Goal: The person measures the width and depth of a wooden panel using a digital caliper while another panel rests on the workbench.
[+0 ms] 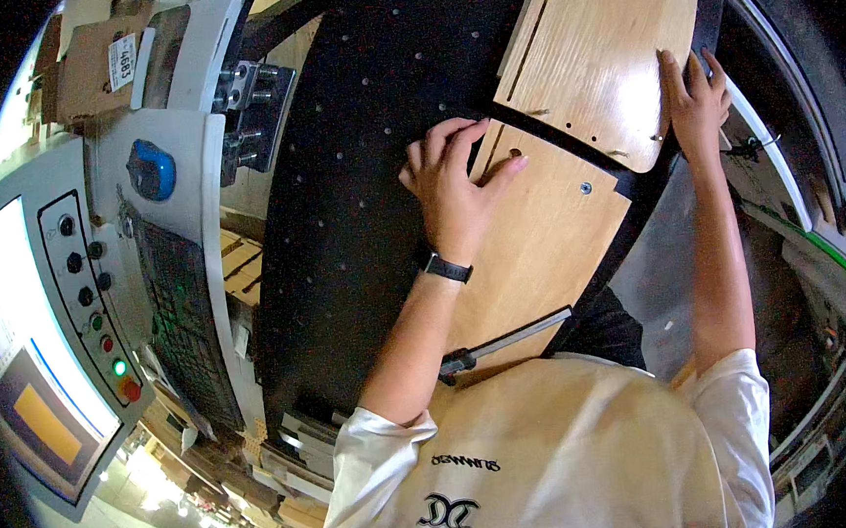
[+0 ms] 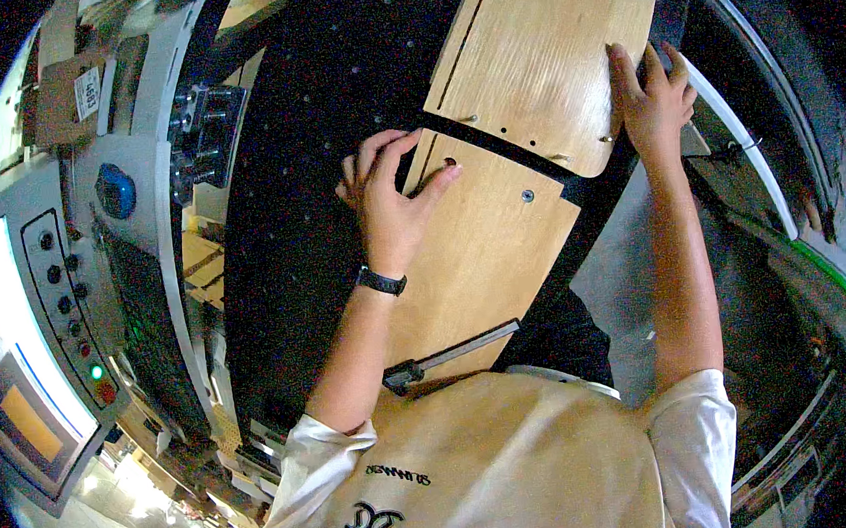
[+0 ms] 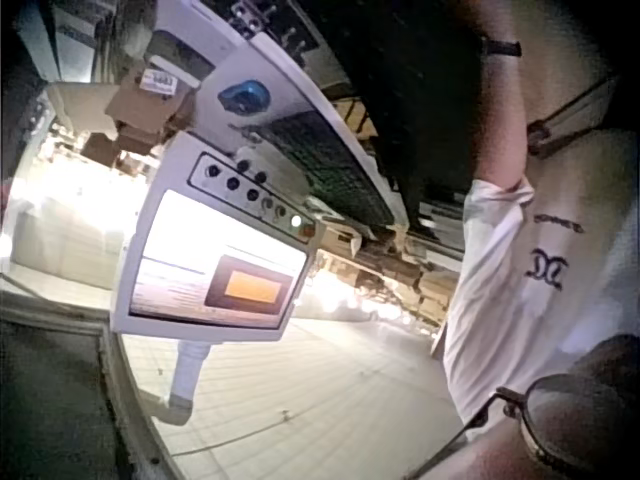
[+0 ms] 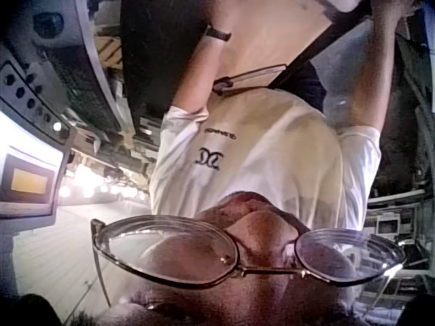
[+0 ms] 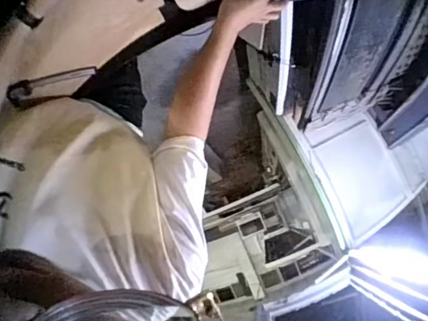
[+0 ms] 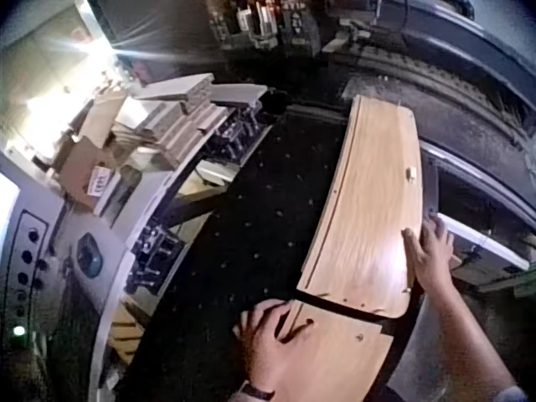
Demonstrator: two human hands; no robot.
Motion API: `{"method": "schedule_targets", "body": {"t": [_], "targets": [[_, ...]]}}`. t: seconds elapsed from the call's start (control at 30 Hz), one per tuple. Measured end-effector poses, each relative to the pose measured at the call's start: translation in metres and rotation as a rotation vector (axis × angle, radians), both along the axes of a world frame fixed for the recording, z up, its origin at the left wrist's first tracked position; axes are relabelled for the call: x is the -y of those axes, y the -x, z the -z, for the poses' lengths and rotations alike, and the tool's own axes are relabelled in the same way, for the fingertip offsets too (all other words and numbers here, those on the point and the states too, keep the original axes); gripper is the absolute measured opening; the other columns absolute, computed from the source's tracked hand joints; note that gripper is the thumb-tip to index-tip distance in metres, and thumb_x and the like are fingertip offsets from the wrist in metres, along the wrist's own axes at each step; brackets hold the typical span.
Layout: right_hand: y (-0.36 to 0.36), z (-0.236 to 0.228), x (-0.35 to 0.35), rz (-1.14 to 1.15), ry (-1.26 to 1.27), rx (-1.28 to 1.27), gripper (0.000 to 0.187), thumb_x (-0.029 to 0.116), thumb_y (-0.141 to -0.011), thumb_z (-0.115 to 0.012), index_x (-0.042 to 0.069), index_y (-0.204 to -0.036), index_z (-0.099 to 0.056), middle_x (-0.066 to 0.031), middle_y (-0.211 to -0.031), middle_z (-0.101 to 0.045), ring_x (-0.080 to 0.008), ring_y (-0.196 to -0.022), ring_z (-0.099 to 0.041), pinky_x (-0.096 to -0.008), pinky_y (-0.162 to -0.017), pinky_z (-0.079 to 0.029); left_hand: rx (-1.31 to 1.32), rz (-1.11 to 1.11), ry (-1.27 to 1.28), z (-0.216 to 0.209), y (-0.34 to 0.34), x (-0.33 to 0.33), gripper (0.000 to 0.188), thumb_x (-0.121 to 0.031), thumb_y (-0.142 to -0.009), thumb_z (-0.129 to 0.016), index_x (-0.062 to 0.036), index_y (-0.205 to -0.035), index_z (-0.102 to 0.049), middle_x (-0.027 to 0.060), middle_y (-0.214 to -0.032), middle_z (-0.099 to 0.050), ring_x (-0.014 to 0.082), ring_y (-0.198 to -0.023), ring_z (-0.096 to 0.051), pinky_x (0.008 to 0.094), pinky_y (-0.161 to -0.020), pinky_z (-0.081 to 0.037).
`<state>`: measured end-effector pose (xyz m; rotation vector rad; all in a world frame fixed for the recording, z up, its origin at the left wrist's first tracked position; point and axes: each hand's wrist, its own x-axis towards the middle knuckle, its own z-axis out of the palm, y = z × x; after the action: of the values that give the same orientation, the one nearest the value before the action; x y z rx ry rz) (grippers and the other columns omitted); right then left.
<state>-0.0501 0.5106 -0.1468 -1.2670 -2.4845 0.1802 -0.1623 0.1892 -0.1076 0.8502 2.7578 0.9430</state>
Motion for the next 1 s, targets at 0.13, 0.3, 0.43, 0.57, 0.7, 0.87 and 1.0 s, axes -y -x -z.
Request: {"method": "schedule_targets", "body": {"t": [0.13,0.3,0.43,0.57,0.7,0.87,1.0], "targets": [[-0.007,0.011,-0.009,-0.09,0.041,-0.092,0.062,0.06,-0.092,-0.057,0.017,-0.136,-0.06,-0.0166,-0.151,-0.042,-0.0382,-0.14,-0.035,-0.0526,-0.115,-0.024,-0.015,0.011,-0.006,-0.002,0.002,-0.004,0.056,-0.039,-0.071,-0.085,-0.0179,-0.12,-0.067,0.0021,-0.122,-0.058,0.0269,-0.113,-0.048,0.0454,-0.093,-0.034],[-0.014,0.023,-0.022,-0.169,0.057,-0.182,0.055,0.055,-0.094,-0.057,0.016,-0.134,-0.062,-0.0173,-0.147,-0.048,-0.0346,-0.139,-0.039,-0.0468,-0.115,-0.027,0.007,0.019,0.014,-0.006,0.004,-0.009,0.063,-0.038,-0.072,-0.084,-0.0208,-0.13,-0.063,0.0031,-0.125,-0.058,0.0274,-0.115,-0.047,0.0464,-0.097,-0.032],[-0.014,0.017,-0.025,-0.274,0.127,-0.282,0.047,0.042,-0.095,-0.062,0.01,-0.129,-0.064,-0.0218,-0.14,-0.053,-0.0364,-0.133,-0.047,-0.0444,-0.11,-0.036,0.007,0.035,0.015,-0.007,0.006,-0.012,0.065,-0.037,-0.072,-0.085,-0.0219,-0.131,-0.063,0.0034,-0.124,-0.06,0.027,-0.115,-0.048,0.0459,-0.099,-0.031],[-0.007,0.011,-0.011,-0.281,0.169,-0.389,0.043,0.036,-0.096,-0.063,0.004,-0.125,-0.066,-0.0223,-0.137,-0.055,-0.0364,-0.129,-0.052,-0.0417,-0.107,-0.04,0.008,0.063,-0.026,0.0,0.01,-0.01,0.064,-0.04,-0.073,-0.084,-0.0199,-0.13,-0.063,0.0031,-0.122,-0.064,0.0271,-0.112,-0.049,0.0462,-0.097,-0.032],[-0.007,0.012,-0.011,-0.288,0.163,-0.399,0.044,0.036,-0.097,-0.063,0.002,-0.125,-0.065,-0.021,-0.137,-0.056,-0.0336,-0.13,-0.052,-0.0393,-0.107,-0.04,0.0,0.092,-0.054,0.005,0.012,-0.008,0.065,-0.043,-0.074,-0.082,-0.0178,-0.13,-0.062,0.0034,-0.118,-0.066,0.0284,-0.107,-0.052,0.0473,-0.092,-0.033],[-0.003,0.01,-0.005,-0.225,0.206,-0.44,0.044,0.036,-0.098,-0.062,0.002,-0.126,-0.065,-0.0192,-0.14,-0.054,-0.0289,-0.132,-0.05,-0.036,-0.109,-0.038,0.094,0.068,-0.126,0.012,0.012,-0.014,0.065,-0.04,-0.072,-0.083,-0.0151,-0.129,-0.063,0.0051,-0.115,-0.067,0.0287,-0.106,-0.054,0.0478,-0.093,-0.033],[-0.002,0.008,0.0,-0.244,0.265,-0.456,0.046,0.037,-0.098,-0.061,0.001,-0.127,-0.064,-0.0184,-0.141,-0.054,-0.0276,-0.132,-0.05,-0.0347,-0.11,-0.037,0.068,0.067,-0.121,0.012,0.013,-0.013,0.064,-0.037,-0.072,-0.084,-0.0141,-0.129,-0.063,0.0053,-0.117,-0.067,0.0285,-0.107,-0.054,0.0469,-0.093,-0.034]]}}
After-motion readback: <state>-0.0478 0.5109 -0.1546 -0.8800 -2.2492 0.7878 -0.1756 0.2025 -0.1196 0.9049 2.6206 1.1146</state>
